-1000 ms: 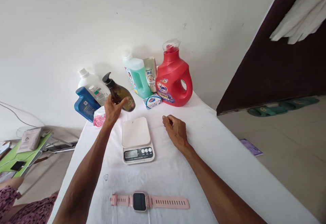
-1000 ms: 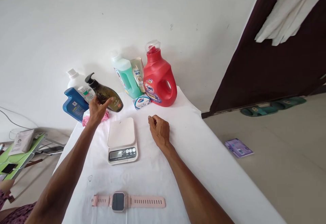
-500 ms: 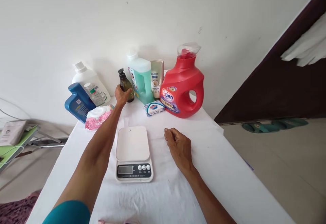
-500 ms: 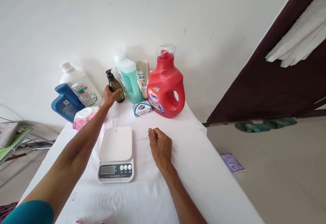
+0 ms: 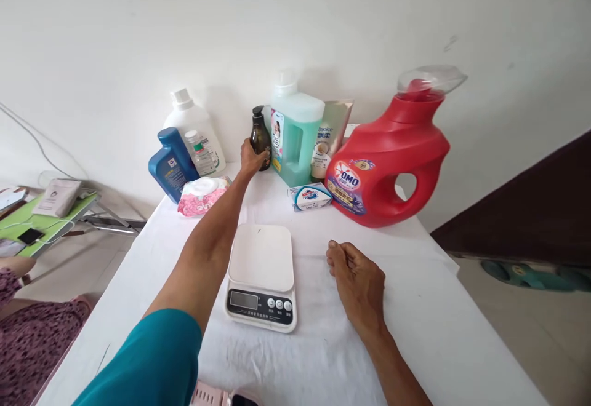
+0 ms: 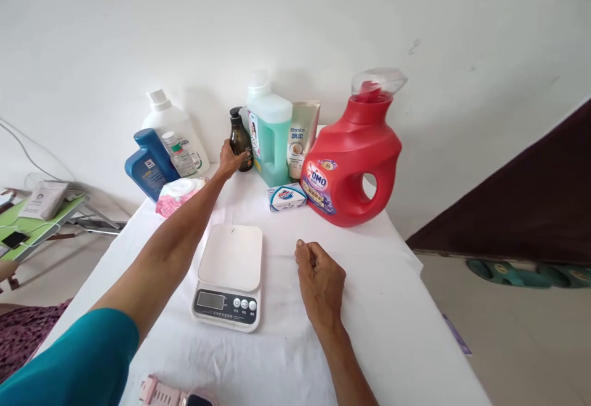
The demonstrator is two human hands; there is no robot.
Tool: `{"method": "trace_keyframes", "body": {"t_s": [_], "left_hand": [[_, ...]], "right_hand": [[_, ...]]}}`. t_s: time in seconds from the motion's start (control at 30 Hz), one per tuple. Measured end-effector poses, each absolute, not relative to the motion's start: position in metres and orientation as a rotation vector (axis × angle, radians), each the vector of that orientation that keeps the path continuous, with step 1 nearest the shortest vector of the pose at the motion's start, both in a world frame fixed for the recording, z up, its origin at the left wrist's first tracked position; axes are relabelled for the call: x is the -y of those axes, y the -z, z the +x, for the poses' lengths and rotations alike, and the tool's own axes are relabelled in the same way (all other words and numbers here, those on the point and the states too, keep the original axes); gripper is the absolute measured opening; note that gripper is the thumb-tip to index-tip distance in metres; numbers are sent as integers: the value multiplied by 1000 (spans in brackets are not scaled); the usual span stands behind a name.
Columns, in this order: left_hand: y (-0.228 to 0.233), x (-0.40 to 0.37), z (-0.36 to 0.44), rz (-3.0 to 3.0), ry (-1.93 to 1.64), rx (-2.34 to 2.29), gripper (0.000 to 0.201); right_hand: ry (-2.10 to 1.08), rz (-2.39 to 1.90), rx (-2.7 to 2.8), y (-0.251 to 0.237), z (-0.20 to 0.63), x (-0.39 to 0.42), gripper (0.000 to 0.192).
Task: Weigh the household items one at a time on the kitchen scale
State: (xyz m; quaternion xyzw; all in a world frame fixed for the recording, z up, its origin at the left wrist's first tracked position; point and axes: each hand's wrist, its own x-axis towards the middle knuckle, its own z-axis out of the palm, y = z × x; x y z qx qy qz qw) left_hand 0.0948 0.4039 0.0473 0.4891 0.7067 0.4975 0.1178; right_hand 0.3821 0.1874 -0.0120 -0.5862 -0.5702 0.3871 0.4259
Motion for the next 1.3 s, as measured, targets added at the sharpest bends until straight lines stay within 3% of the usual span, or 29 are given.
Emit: {"method": "trace_keyframes", "body": {"t_s": [0.27,0.4,0.5,0.63,0.9,1.07,1.3], "left_hand": [[-53,-264,103,1967,-1401,-2302,83],[-56,-199,75,1416,-1199,-2820,108],[-54,-189,61,1081,-1026,-2858,124],[-47,-195,59,1105,-924,-2857,136],[-41,-199,60,1232,-843,-2958,110],[-43,-179,60,1338,-818,-2929,105],[-57,-93,31,1735,-626,-2570,105]], "right_hand": [[-952,-1508,1468,3,382,-188,46],[-941,-1470,1480,3,380,-189,45],[-931,-1456,1472,3,378,-189,45],[-923,-1425,1473,4,377,-189,45],[-869,-1409,1524,9,378,-191,46],[-877,-1387,1528,10,378,-191,44],[-884,-1345,1525,12,380,-193,41]]}}
